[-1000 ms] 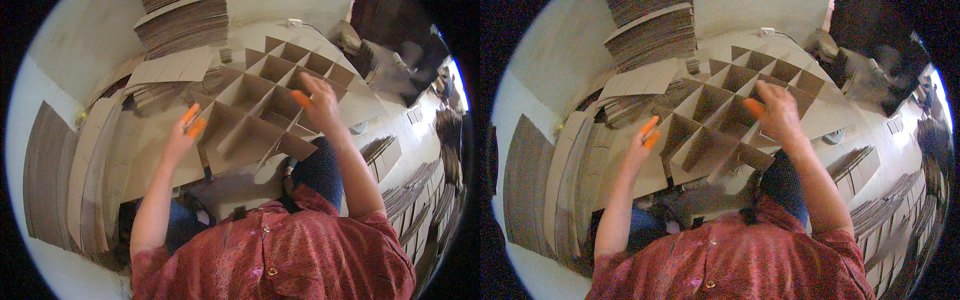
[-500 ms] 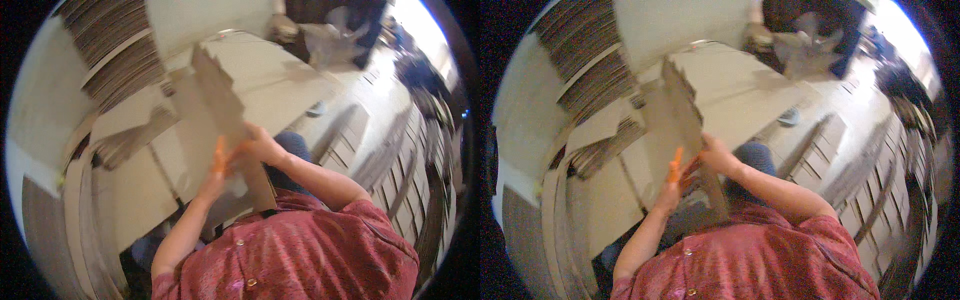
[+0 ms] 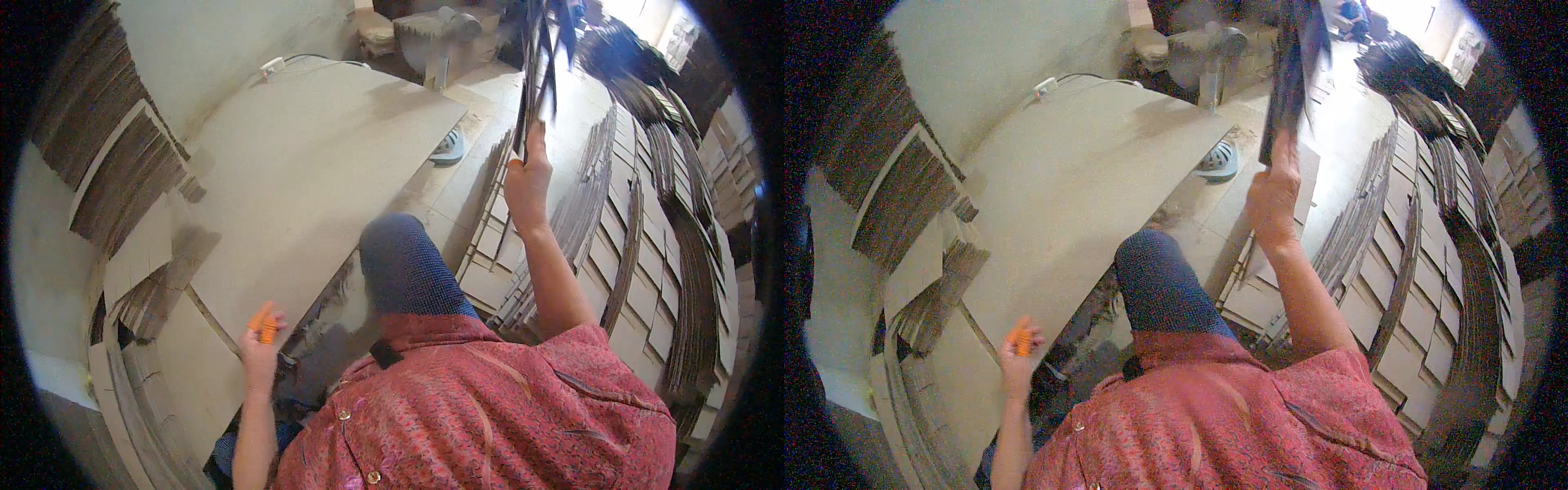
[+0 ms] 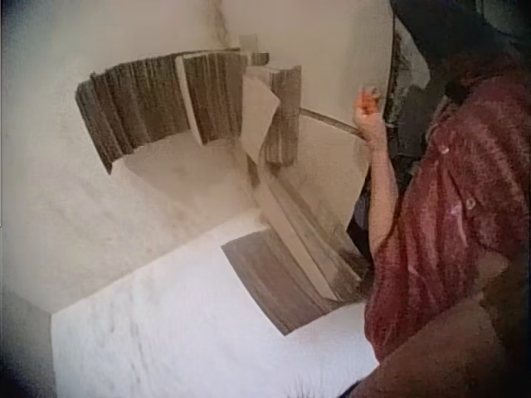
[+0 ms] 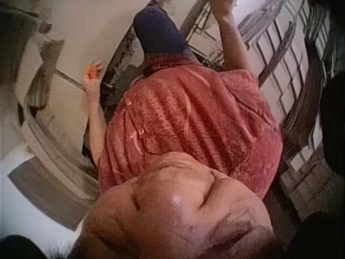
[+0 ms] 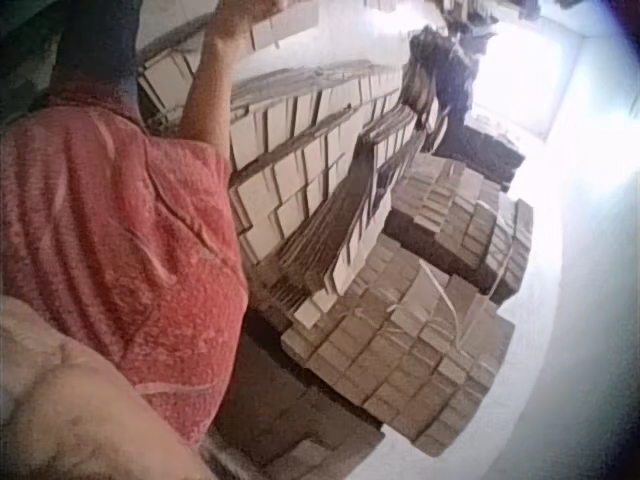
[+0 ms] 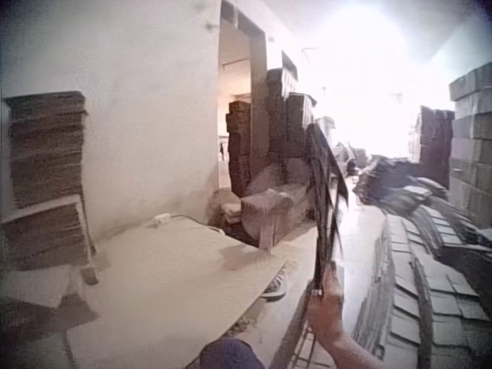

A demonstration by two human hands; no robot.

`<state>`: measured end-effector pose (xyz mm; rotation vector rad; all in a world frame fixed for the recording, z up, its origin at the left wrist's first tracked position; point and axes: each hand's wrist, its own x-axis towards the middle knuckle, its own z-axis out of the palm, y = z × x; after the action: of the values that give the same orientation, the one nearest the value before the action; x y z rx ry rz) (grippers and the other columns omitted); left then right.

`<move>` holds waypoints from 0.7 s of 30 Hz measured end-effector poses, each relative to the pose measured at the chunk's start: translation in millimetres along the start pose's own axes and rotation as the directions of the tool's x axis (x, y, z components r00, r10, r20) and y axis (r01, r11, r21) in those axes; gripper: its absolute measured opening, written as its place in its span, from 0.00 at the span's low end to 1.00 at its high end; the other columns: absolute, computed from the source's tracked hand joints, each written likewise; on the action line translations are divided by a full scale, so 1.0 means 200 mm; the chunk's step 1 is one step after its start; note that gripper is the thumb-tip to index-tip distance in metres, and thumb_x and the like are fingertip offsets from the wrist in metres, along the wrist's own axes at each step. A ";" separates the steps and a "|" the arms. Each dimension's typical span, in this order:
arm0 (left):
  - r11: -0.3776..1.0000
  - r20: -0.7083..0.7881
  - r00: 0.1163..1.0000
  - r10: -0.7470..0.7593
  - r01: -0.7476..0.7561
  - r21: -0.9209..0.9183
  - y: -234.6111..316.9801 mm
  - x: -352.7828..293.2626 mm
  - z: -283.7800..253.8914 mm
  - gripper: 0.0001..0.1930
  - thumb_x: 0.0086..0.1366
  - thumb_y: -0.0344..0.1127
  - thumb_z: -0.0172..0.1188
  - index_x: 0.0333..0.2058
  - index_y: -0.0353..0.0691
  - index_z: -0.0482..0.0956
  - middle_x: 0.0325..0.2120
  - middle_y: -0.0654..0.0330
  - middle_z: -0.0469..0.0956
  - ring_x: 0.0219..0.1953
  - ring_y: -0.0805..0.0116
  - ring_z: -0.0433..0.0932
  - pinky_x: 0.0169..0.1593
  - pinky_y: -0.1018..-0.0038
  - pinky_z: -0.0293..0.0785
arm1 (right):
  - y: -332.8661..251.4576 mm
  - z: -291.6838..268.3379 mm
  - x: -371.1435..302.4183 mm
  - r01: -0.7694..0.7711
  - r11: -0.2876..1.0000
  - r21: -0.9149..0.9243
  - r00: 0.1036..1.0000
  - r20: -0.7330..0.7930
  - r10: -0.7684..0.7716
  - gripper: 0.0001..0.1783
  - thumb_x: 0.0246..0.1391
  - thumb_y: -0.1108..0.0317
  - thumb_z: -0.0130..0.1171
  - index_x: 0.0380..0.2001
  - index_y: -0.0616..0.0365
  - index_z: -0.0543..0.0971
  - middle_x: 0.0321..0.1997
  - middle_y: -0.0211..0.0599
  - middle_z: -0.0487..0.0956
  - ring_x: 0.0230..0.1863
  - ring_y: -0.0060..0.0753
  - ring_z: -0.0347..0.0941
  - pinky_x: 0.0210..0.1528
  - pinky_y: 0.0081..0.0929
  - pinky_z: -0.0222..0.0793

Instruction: The person assembles pre-cut cardboard dividers by folding and interlocking them into a multi-compartment structure. The person repeatedly picks up flat cardboard pieces, folds them along scored lines, and inserts them into the growing assembly on the floor.

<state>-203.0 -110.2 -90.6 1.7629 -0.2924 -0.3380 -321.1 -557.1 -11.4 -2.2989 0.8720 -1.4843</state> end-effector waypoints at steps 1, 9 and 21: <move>0.994 -0.042 0.997 0.061 -0.057 0.089 0.01 0.04 -0.05 0.15 0.64 0.29 0.49 0.49 0.36 0.71 0.36 0.56 0.76 0.37 0.72 0.75 0.44 0.75 0.72 | 0.18 0.07 -0.03 0.039 0.986 -0.164 0.999 0.010 -0.038 0.36 0.39 0.83 0.45 0.58 0.65 0.59 0.62 0.61 0.56 0.63 0.59 0.50 0.61 0.41 0.53; 0.554 -0.171 0.801 0.573 -0.225 0.802 0.13 0.37 -0.65 0.23 0.57 0.30 0.58 0.52 0.37 0.68 0.52 0.50 0.67 0.56 0.56 0.63 0.59 0.65 0.57 | 0.95 0.53 -0.69 -0.092 0.549 -0.831 0.660 0.362 0.659 0.28 0.49 0.53 0.47 0.51 0.56 0.67 0.59 0.47 0.61 0.61 0.51 0.53 0.49 0.49 0.63; 0.441 -0.153 0.947 0.282 0.014 0.897 0.19 0.92 -0.96 0.15 0.64 0.32 0.48 0.49 0.39 0.72 0.49 0.56 0.72 0.51 0.65 0.71 0.53 0.73 0.65 | 1.05 0.64 -0.96 -0.156 0.621 -0.768 0.538 0.461 0.705 0.33 0.50 0.43 0.49 0.53 0.51 0.63 0.55 0.44 0.60 0.53 0.52 0.57 0.47 0.53 0.56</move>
<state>39.9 -13.7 -27.3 2.8013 -0.4531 0.2910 -334.9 -616.2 -317.1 -2.4061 1.7124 0.1278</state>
